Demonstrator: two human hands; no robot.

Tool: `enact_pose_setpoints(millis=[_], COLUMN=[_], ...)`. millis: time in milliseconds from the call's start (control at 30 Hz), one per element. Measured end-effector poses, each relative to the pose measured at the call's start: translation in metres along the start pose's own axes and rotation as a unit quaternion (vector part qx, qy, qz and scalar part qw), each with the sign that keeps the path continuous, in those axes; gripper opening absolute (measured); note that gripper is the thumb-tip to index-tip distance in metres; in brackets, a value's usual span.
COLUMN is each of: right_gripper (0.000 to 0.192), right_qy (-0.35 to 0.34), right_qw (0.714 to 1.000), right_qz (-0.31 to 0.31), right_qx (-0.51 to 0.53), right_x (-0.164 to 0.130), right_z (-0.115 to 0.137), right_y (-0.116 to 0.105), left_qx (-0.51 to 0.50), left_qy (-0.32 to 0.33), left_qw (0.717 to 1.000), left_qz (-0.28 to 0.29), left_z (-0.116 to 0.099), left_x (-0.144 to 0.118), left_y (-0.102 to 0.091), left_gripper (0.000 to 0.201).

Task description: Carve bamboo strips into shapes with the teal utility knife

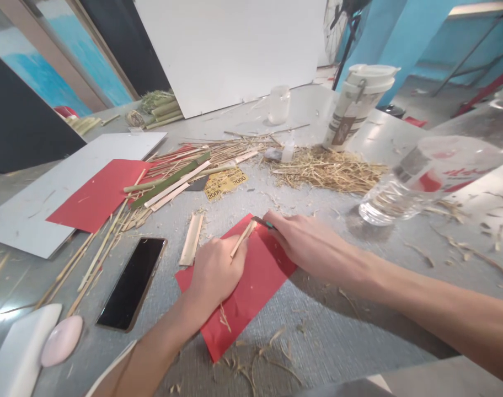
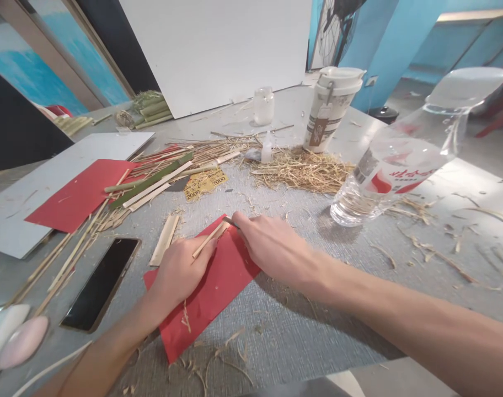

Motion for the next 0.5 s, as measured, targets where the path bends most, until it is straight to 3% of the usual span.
enact_pose_setpoints(millis=[300,500], right_gripper=[0.020,0.019], right_qy=[0.032,0.013], right_qw=[0.999,0.999], right_qz=[0.026,0.019], right_qx=[0.006,0.035], right_x=[0.0037,0.0095], right_z=[0.0004,0.0033], right_y=[-0.0022,-0.0010], left_qx=[-0.009,-0.017], left_qy=[-0.009,-0.003], left_qw=[1.000,1.000], left_qz=[0.007,0.002], left_z=[-0.0018,-0.0012], left_x=[0.0000,0.0002], left_y=[-0.0018,-0.0011], left_gripper=[0.044,0.045])
Point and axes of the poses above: each hand's wrist, its own x-axis towards the middle knuckle, its own y-axis out of the palm, z = x × y, the point moved 2 cm from there along x, towards the middle knuckle, and after that the axes turned 12 degrees about -z, right-handed, at the moved point
